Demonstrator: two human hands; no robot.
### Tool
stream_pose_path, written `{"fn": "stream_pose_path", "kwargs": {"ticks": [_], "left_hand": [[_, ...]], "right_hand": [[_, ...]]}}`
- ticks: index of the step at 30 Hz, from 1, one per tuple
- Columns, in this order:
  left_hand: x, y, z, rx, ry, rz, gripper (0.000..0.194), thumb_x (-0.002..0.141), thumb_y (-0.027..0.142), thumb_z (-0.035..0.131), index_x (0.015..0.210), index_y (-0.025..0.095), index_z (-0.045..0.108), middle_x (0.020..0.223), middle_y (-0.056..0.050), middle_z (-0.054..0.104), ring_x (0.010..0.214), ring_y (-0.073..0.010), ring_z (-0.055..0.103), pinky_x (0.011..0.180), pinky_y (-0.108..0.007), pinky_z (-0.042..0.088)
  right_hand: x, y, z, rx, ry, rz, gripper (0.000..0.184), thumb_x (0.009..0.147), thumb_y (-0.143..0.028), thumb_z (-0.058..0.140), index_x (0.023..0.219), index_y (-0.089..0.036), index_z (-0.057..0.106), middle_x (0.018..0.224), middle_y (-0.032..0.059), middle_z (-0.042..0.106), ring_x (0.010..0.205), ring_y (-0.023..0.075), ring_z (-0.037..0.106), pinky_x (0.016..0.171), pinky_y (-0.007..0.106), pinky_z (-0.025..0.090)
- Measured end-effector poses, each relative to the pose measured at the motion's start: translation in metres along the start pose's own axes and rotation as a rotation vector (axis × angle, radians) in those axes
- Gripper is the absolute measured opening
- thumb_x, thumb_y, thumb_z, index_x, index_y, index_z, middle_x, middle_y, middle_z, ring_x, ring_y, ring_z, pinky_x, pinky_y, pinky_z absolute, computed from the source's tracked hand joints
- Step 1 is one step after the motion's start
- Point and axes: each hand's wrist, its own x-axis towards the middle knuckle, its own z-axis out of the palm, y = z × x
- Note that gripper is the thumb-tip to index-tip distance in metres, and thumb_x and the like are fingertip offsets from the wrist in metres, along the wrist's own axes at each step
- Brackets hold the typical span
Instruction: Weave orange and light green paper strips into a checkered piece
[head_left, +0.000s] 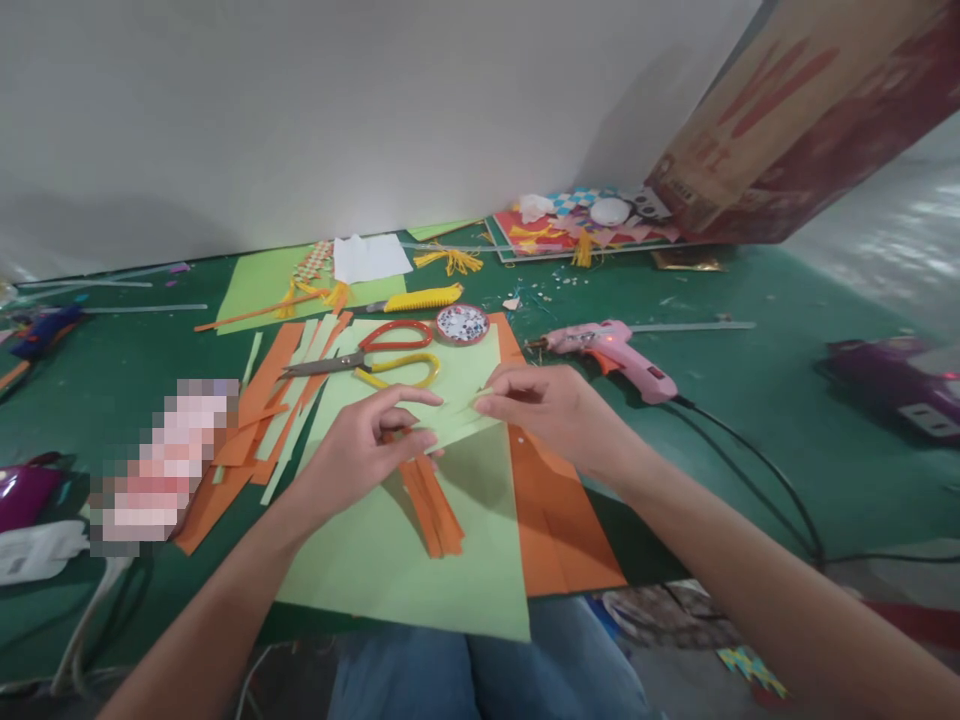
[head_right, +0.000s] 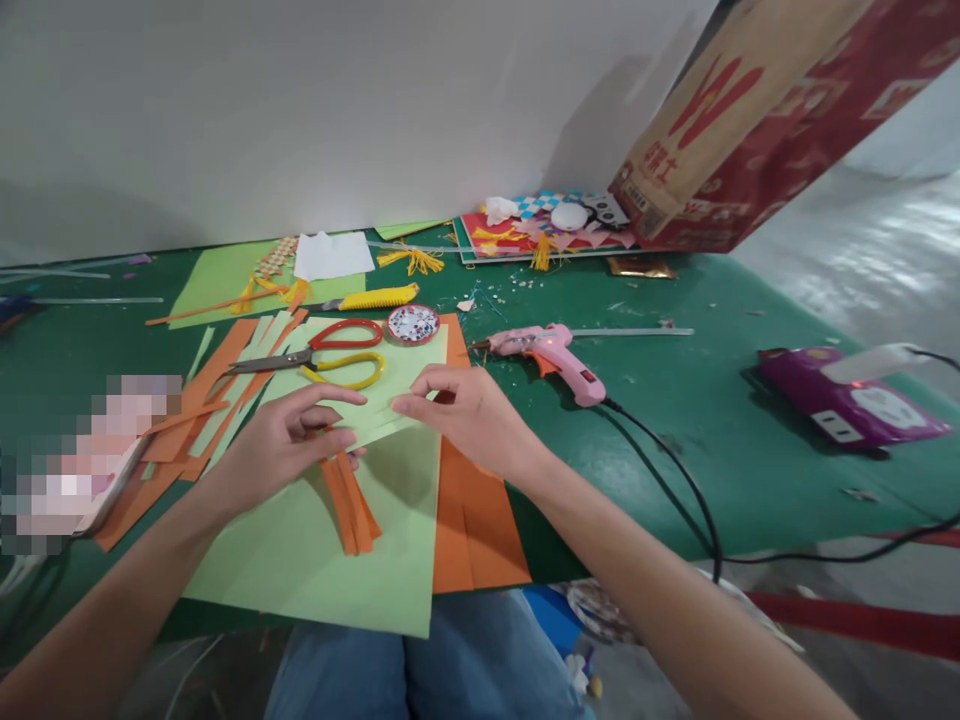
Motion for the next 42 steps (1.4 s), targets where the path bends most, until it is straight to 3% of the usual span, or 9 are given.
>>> {"fn": "stream_pose_path", "kwargs": {"ticks": [10, 14, 19, 30, 35, 42], "left_hand": [[0.001, -0.001, 0.001, 0.137, 0.018, 0.015, 0.029, 0.083, 0.04, 0.056, 0.102, 0.019, 0.062, 0.067, 0.0, 0.068, 0.068, -0.0176, 0.068, 0.051, -0.021, 0.042], [0.003, -0.004, 0.002, 0.152, 0.064, 0.043, 0.026, 0.08, 0.037, 0.06, 0.097, 0.018, 0.063, 0.067, 0.001, 0.069, 0.064, -0.0147, 0.065, 0.061, -0.023, 0.048], [0.004, -0.008, 0.004, 0.134, 0.08, 0.026, 0.024, 0.077, 0.035, 0.063, 0.092, 0.017, 0.064, 0.072, -0.002, 0.073, 0.07, -0.0173, 0.069, 0.069, -0.025, 0.052], [0.003, -0.007, 0.006, 0.12, 0.105, 0.054, 0.016, 0.077, 0.032, 0.064, 0.085, 0.019, 0.065, 0.071, 0.001, 0.075, 0.072, -0.0174, 0.072, 0.071, -0.023, 0.055], [0.002, -0.007, 0.007, 0.148, 0.082, 0.051, 0.02, 0.077, 0.035, 0.064, 0.087, 0.018, 0.066, 0.075, -0.001, 0.075, 0.072, -0.0191, 0.071, 0.07, -0.026, 0.056], [0.002, -0.005, 0.006, 0.134, 0.068, 0.025, 0.019, 0.078, 0.035, 0.064, 0.087, 0.019, 0.065, 0.069, -0.001, 0.074, 0.071, -0.0198, 0.071, 0.071, -0.028, 0.055]], "right_hand": [[0.001, 0.003, 0.002, -0.012, -0.006, -0.048, 0.024, 0.078, -0.034, 0.06, 0.062, -0.017, 0.057, 0.065, -0.0021, 0.051, 0.057, 0.0088, 0.04, 0.054, 0.026, 0.029], [0.001, 0.001, 0.003, -0.019, -0.015, -0.056, 0.025, 0.078, -0.031, 0.058, 0.059, -0.017, 0.053, 0.061, -0.0039, 0.046, 0.053, 0.0074, 0.035, 0.05, 0.026, 0.027], [0.001, 0.002, 0.003, -0.05, 0.019, -0.082, 0.025, 0.078, -0.031, 0.059, 0.059, -0.017, 0.053, 0.062, -0.0032, 0.048, 0.055, 0.0079, 0.038, 0.052, 0.026, 0.028], [0.0, 0.001, 0.007, -0.121, -0.046, -0.023, 0.029, 0.076, -0.044, 0.063, 0.065, -0.017, 0.062, 0.071, 0.0006, 0.06, 0.058, 0.0096, 0.044, 0.053, 0.025, 0.034], [0.0, 0.004, 0.013, -0.091, -0.078, -0.072, 0.021, 0.077, -0.037, 0.064, 0.069, -0.018, 0.064, 0.073, 0.0003, 0.063, 0.066, 0.0115, 0.051, 0.058, 0.024, 0.037], [0.001, 0.005, 0.008, -0.078, 0.021, -0.101, 0.02, 0.08, -0.031, 0.06, 0.066, -0.018, 0.062, 0.073, 0.0012, 0.063, 0.066, 0.0122, 0.052, 0.06, 0.026, 0.038]]}}
